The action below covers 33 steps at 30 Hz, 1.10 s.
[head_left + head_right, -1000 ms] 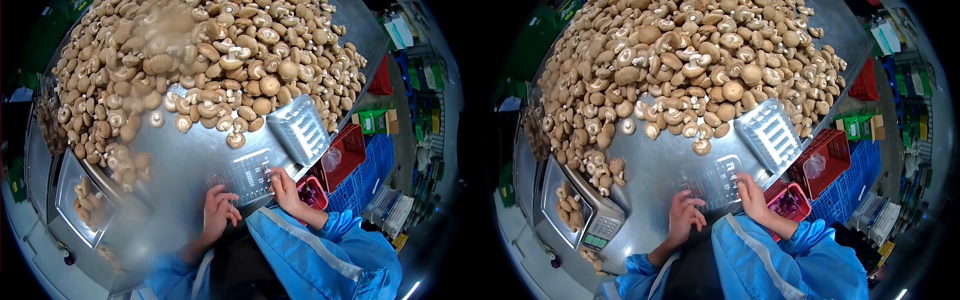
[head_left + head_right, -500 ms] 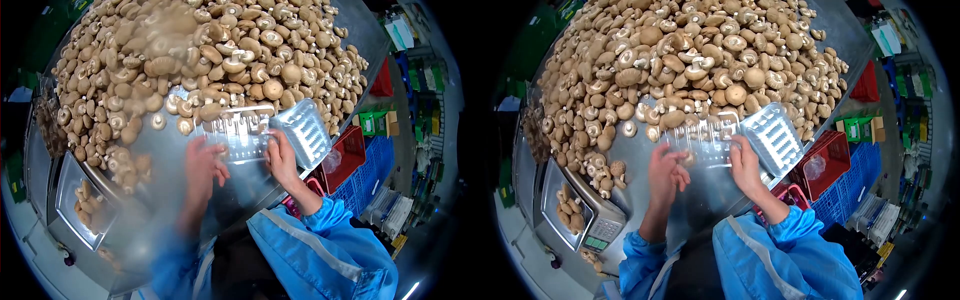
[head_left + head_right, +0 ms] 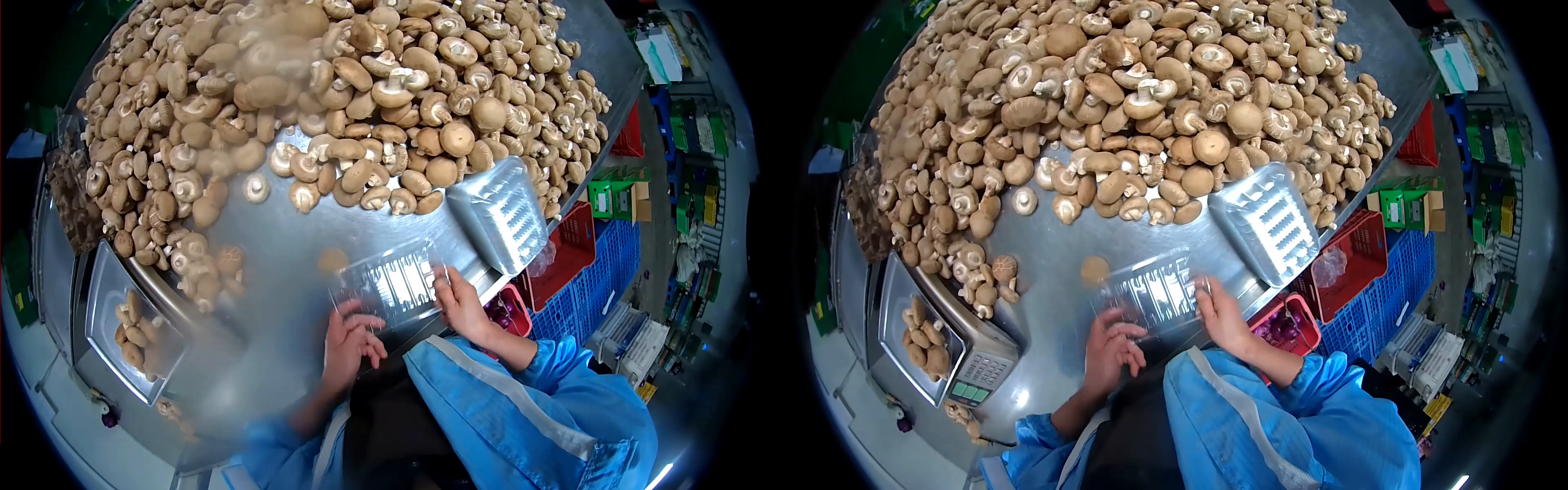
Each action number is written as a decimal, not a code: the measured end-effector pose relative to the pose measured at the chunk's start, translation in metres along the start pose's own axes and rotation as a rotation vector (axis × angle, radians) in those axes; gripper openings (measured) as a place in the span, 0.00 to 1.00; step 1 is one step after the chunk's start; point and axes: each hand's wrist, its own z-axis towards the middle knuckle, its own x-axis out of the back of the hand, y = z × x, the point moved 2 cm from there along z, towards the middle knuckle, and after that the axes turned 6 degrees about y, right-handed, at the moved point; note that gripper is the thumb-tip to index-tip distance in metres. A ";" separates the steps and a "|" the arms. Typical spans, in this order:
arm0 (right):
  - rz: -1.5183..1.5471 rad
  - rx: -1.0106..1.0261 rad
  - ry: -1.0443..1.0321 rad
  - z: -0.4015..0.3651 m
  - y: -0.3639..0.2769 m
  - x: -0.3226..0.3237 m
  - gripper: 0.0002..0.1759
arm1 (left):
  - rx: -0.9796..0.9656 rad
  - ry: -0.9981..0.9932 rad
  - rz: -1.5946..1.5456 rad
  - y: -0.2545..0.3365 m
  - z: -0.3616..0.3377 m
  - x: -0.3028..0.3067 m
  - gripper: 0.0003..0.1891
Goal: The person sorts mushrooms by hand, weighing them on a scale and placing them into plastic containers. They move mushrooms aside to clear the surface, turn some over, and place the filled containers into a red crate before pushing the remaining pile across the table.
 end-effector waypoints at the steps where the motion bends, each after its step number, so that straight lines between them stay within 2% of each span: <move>1: 0.034 0.017 0.016 0.007 -0.005 0.000 0.13 | -0.049 -0.006 -0.004 0.007 0.009 -0.001 0.24; 3: 0.104 0.048 0.050 0.024 -0.020 -0.003 0.14 | -0.143 -0.020 -0.010 0.024 0.032 -0.004 0.24; 4: 0.093 0.074 0.068 0.030 -0.028 -0.004 0.14 | -0.125 0.032 -0.081 0.036 0.040 -0.009 0.24; 7: 0.173 0.000 0.055 0.023 -0.026 -0.002 0.13 | -0.133 0.043 -0.001 0.051 0.039 -0.021 0.23; 8: 0.192 -0.049 0.052 0.019 -0.023 0.001 0.13 | -0.158 0.004 0.026 0.045 0.033 -0.022 0.20; 11: 0.163 -0.151 0.003 0.009 -0.008 0.012 0.12 | -0.058 -0.027 0.029 0.007 0.021 -0.016 0.20; 12: 0.107 -0.126 -0.011 0.009 -0.004 0.014 0.11 | 0.012 -0.015 -0.003 -0.002 0.018 -0.014 0.21; 15: -0.086 0.118 0.024 0.015 -0.010 0.014 0.11 | 0.084 0.011 -0.043 -0.005 0.020 -0.012 0.21; 18: 0.014 0.045 0.059 0.030 -0.033 0.010 0.11 | -0.034 0.007 -0.086 0.024 0.043 -0.014 0.21; 22: 0.099 0.082 0.185 0.069 -0.068 -0.005 0.13 | -0.188 0.007 -0.067 0.066 0.095 -0.010 0.21; 25: 0.172 0.093 0.283 0.107 -0.091 -0.023 0.13 | -0.224 0.120 -0.041 0.114 0.126 -0.014 0.19; 29: -0.018 0.326 0.395 0.171 -0.099 -0.040 0.12 | -0.277 0.257 0.058 0.166 0.152 -0.018 0.17; 30: -0.073 0.378 0.437 0.183 -0.103 -0.046 0.12 | -0.322 0.230 0.086 0.170 0.157 -0.016 0.16; 33: 0.110 0.287 0.406 0.178 -0.108 -0.048 0.11 | -0.428 0.164 0.118 0.170 0.166 -0.012 0.14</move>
